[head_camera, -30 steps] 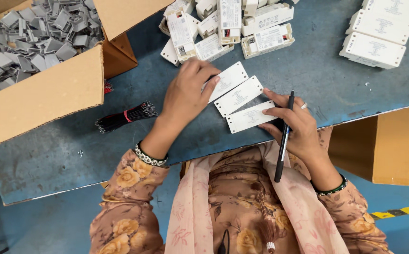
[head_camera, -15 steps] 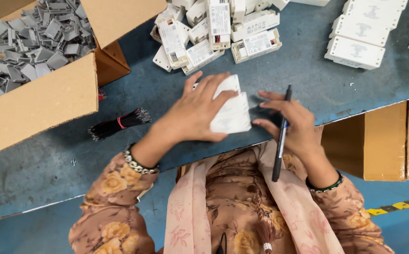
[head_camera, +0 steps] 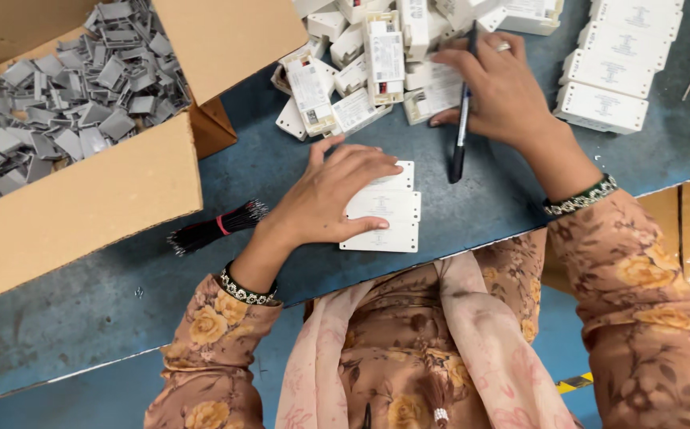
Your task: The person arranges white plastic electrical components on a blue workbench and writes on them with a black pen. They repeatedly pick up components, align them in rows, mark each one, and stack the marked items to the side.
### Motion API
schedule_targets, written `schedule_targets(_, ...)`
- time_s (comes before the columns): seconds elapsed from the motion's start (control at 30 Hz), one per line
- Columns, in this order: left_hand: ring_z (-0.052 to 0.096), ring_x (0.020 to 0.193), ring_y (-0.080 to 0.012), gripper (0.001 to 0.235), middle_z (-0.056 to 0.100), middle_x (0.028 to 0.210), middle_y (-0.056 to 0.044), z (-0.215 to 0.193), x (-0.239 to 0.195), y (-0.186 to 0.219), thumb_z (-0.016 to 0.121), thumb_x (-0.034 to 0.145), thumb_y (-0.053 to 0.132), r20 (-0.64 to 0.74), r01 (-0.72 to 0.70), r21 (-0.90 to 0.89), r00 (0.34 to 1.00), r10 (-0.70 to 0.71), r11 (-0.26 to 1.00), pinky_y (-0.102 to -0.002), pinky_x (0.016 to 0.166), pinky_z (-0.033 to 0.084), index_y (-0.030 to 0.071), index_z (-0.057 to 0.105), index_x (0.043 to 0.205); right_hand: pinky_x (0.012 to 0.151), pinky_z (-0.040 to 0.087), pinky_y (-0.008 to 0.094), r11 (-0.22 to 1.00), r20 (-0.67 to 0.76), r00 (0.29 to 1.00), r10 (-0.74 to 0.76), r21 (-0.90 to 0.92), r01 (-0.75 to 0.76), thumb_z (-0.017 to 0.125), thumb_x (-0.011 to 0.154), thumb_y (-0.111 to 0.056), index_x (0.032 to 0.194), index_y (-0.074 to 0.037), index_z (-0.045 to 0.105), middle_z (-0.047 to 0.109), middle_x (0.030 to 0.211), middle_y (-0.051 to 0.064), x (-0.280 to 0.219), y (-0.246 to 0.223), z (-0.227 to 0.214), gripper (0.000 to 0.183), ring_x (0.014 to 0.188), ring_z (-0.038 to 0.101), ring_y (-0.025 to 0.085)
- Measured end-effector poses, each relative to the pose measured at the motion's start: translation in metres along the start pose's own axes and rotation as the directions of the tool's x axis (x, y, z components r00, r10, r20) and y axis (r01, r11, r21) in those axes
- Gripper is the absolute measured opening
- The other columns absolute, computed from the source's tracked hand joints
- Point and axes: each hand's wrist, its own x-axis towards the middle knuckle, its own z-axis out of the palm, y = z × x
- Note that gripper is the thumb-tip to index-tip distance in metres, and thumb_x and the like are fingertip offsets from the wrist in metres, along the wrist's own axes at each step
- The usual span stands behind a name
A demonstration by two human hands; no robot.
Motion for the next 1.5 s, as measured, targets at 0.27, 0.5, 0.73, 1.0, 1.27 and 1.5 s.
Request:
schedule_targets(0.27, 0.051, 0.138, -0.0237, 0.062, 0.062, 0.136, -0.004, 0.009, -0.002, 0.004, 0.076, 0.088, 0.053, -0.051, -0.077, 0.047, 0.996, 0.079, 0.996, -0.058, 0.12, 0.023, 0.017, 0.061, 0.135, 0.092, 0.05, 0.042, 0.873, 0.172, 0.952, 0.253, 0.383, -0.301, 0.089, 0.07, -0.05, 0.129, -0.009, 0.065, 0.07, 0.122, 0.012, -0.047, -0.029, -0.029, 0.076, 0.104, 0.065, 0.03)
schedule_targets(0.5, 0.053, 0.136, -0.0229, 0.056, 0.065, 0.133, -0.004, 0.009, 0.002, 0.006, 0.077, 0.089, 0.048, -0.086, -0.075, -0.002, 0.993, 0.075, 0.997, -0.056, 0.12, 0.024, 0.016, 0.065, 0.133, 0.093, 0.05, 0.043, 0.94, 0.163, 0.959, 0.232, 0.217, -0.264, 0.087, 0.082, -0.036, 0.111, -0.008, 0.069, 0.073, 0.132, 0.01, -0.066, -0.05, -0.045, 0.044, 0.112, 0.064, 0.032)
schedule_targets(0.73, 0.054, 0.135, -0.0231, 0.054, 0.066, 0.132, -0.003, -0.001, 0.004, 0.006, 0.079, 0.089, 0.047, -0.113, -0.073, 0.035, 0.991, 0.076, 0.997, -0.054, 0.12, 0.024, 0.015, 0.067, 0.131, 0.101, 0.045, 0.045, 0.968, -0.201, 0.954, 0.221, 0.165, -0.19, 0.09, 0.078, -0.034, 0.102, -0.006, 0.067, 0.071, 0.131, 0.011, -0.088, -0.095, -0.052, 0.044, 0.123, 0.065, 0.029)
schedule_targets(1.0, 0.044, 0.141, -0.0265, 0.08, 0.053, 0.144, -0.007, 0.001, -0.002, 0.007, 0.081, 0.078, 0.059, -0.022, -0.09, 0.086, 0.996, 0.092, 0.992, -0.059, 0.121, 0.02, 0.017, 0.056, 0.142, 0.094, 0.048, 0.038, 0.956, -0.294, 0.911, 0.287, 0.14, -0.256, 0.084, 0.083, 0.0, 0.097, -0.007, 0.067, 0.074, 0.126, 0.005, -0.112, -0.131, -0.024, 0.023, 0.114, 0.067, 0.027)
schedule_targets(1.27, 0.019, 0.153, -0.0403, 0.12, 0.023, 0.163, -0.019, 0.01, -0.009, 0.007, 0.086, 0.061, 0.068, 0.142, -0.038, 0.054, 0.989, 0.03, 0.998, -0.063, 0.12, 0.01, 0.02, 0.033, 0.157, 0.096, 0.053, 0.04, 0.954, -0.168, 0.954, 0.248, 0.214, -0.21, 0.086, 0.084, -0.007, 0.104, -0.006, 0.068, 0.072, 0.126, 0.007, -0.108, -0.123, -0.029, 0.028, 0.114, 0.067, 0.03)
schedule_targets(1.5, 0.021, 0.153, -0.0371, 0.114, 0.028, 0.161, -0.018, 0.013, -0.01, 0.004, 0.086, 0.061, 0.068, 0.158, -0.02, 0.039, 0.987, 0.013, 0.999, -0.061, 0.121, 0.01, 0.021, 0.039, 0.154, 0.091, 0.056, 0.038, 0.871, -0.092, 0.939, 0.332, 0.412, -0.268, 0.083, 0.087, -0.01, 0.109, -0.004, 0.065, 0.07, 0.129, 0.014, -0.108, -0.123, -0.03, 0.03, 0.112, 0.069, 0.031)
